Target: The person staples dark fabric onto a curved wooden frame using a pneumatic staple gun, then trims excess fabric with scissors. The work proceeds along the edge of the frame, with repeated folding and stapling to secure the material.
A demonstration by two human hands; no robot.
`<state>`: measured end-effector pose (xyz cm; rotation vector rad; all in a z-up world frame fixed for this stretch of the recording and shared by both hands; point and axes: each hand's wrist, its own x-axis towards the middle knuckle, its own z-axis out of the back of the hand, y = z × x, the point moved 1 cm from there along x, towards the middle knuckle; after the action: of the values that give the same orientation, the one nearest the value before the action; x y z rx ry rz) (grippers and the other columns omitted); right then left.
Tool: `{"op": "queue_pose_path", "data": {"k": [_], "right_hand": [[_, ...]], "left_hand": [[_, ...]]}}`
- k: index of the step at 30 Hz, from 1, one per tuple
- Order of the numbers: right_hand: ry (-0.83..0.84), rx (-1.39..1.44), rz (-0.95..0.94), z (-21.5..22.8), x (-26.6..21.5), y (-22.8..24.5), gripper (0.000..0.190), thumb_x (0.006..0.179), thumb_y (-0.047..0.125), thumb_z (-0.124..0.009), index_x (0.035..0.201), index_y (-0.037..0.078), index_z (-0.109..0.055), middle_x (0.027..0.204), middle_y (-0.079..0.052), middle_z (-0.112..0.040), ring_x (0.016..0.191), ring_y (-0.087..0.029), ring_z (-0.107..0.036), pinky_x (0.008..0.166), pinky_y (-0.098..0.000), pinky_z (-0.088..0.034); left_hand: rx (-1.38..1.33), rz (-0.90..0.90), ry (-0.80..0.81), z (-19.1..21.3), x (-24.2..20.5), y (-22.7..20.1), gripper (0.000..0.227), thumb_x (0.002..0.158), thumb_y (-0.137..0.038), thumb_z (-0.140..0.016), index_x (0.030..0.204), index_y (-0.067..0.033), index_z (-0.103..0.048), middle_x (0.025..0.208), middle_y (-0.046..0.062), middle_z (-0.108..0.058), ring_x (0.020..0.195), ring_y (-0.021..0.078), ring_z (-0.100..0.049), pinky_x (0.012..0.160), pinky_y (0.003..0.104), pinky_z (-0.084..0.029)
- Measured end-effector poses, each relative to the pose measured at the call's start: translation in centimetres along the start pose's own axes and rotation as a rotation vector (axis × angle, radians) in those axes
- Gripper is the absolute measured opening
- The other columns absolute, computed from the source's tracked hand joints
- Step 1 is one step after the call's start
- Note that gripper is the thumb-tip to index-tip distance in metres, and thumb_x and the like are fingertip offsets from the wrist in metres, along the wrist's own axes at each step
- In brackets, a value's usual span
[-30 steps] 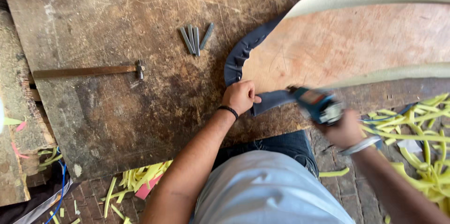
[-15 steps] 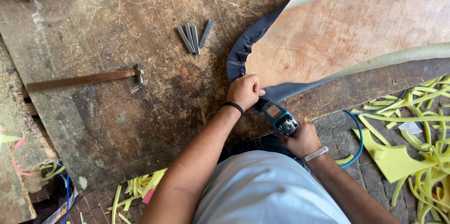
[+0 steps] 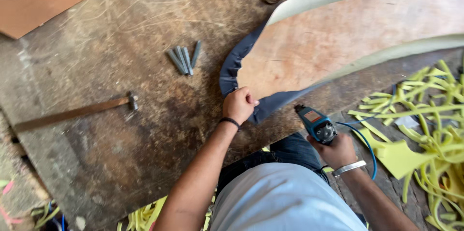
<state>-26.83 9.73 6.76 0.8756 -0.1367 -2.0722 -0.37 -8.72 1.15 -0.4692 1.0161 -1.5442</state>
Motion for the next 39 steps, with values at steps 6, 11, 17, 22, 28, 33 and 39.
{"op": "queue_pose_path", "data": {"k": [6, 11, 17, 22, 28, 33, 39], "right_hand": [[-0.118, 0.102, -0.373, 6.1, -1.8, -8.2, 0.051, 0.078, 0.046, -0.083, 0.075, -0.005, -0.076, 0.061, -0.015, -0.072, 0.056, -0.027, -0.07, 0.059, -0.0412, -0.054], [-0.216, 0.191, -0.479, 9.1, -1.2, -13.7, 0.049, 0.08, 0.043, -0.083, 0.072, -0.004, -0.073, 0.059, -0.015, -0.07, 0.054, -0.025, -0.069, 0.059, -0.0399, -0.054], [-0.13, 0.263, -0.373, 13.8, 6.0, -17.4, 0.049, 0.08, 0.043, -0.083, 0.074, -0.004, -0.072, 0.058, -0.014, -0.069, 0.053, -0.023, -0.066, 0.056, -0.0407, -0.052], [-0.084, 0.219, -0.334, 19.4, 12.9, -19.1, 0.044, 0.075, 0.042, -0.086, 0.078, -0.001, -0.075, 0.061, -0.012, -0.07, 0.056, -0.024, -0.067, 0.058, -0.0408, -0.054], [0.046, 0.149, -0.242, 23.6, 16.8, -18.8, 0.046, 0.076, 0.047, -0.082, 0.083, 0.001, -0.077, 0.067, -0.015, -0.075, 0.063, -0.026, -0.073, 0.066, -0.0411, -0.056], [0.193, -0.058, -0.135, 25.0, 19.7, -17.2, 0.052, 0.079, 0.053, -0.082, 0.09, 0.002, -0.079, 0.078, -0.018, -0.077, 0.075, -0.029, -0.076, 0.075, -0.0419, -0.057], [0.156, 0.158, 0.345, 24.1, 21.6, -11.4, 0.081, 0.076, 0.045, -0.081, 0.145, 0.013, -0.054, 0.09, -0.013, -0.078, 0.082, -0.029, -0.078, 0.076, -0.0417, -0.059]], "left_hand": [[0.013, -0.067, 0.008, 0.1, -0.4, -0.3, 0.031, 0.073, -0.013, -0.089, 0.075, -0.0069, -0.058, 0.075, 0.008, -0.067, 0.069, 0.0288, -0.066, 0.062, 0.041, -0.053], [0.022, -0.02, -0.022, -1.3, 0.9, -3.6, 0.023, 0.082, -0.011, -0.081, 0.098, -0.0088, -0.064, 0.09, 0.005, -0.071, 0.08, 0.0238, -0.071, 0.071, 0.037, -0.056], [0.358, -0.279, -0.369, -4.7, 9.7, -10.0, 0.057, 0.075, -0.022, -0.088, 0.121, -0.008, -0.056, 0.122, 0.02, -0.063, 0.114, 0.0388, -0.06, 0.094, 0.049, -0.048], [0.595, 0.183, -0.108, -5.3, 18.1, -10.9, 0.106, 0.064, -0.054, -0.093, 0.148, -0.0098, -0.045, 0.143, 0.019, -0.055, 0.131, 0.0364, -0.053, 0.111, 0.051, -0.038], [0.65, 0.387, -0.06, -5.3, 16.3, -9.2, 0.105, 0.063, -0.059, -0.091, 0.149, -0.0208, -0.047, 0.148, 0.012, -0.052, 0.14, 0.0327, -0.045, 0.117, 0.058, -0.025], [0.647, 0.557, -0.025, -4.3, 9.8, -7.8, 0.1, 0.064, -0.06, -0.091, 0.147, -0.0212, -0.051, 0.149, 0.011, -0.051, 0.14, 0.0321, -0.044, 0.113, 0.062, -0.025], [0.397, 0.291, -0.218, -6.3, 12.3, -8.5, 0.073, 0.074, -0.06, -0.084, 0.13, -0.0168, -0.066, 0.128, 0.014, -0.067, 0.116, 0.0337, -0.064, 0.095, 0.048, -0.053]]}}
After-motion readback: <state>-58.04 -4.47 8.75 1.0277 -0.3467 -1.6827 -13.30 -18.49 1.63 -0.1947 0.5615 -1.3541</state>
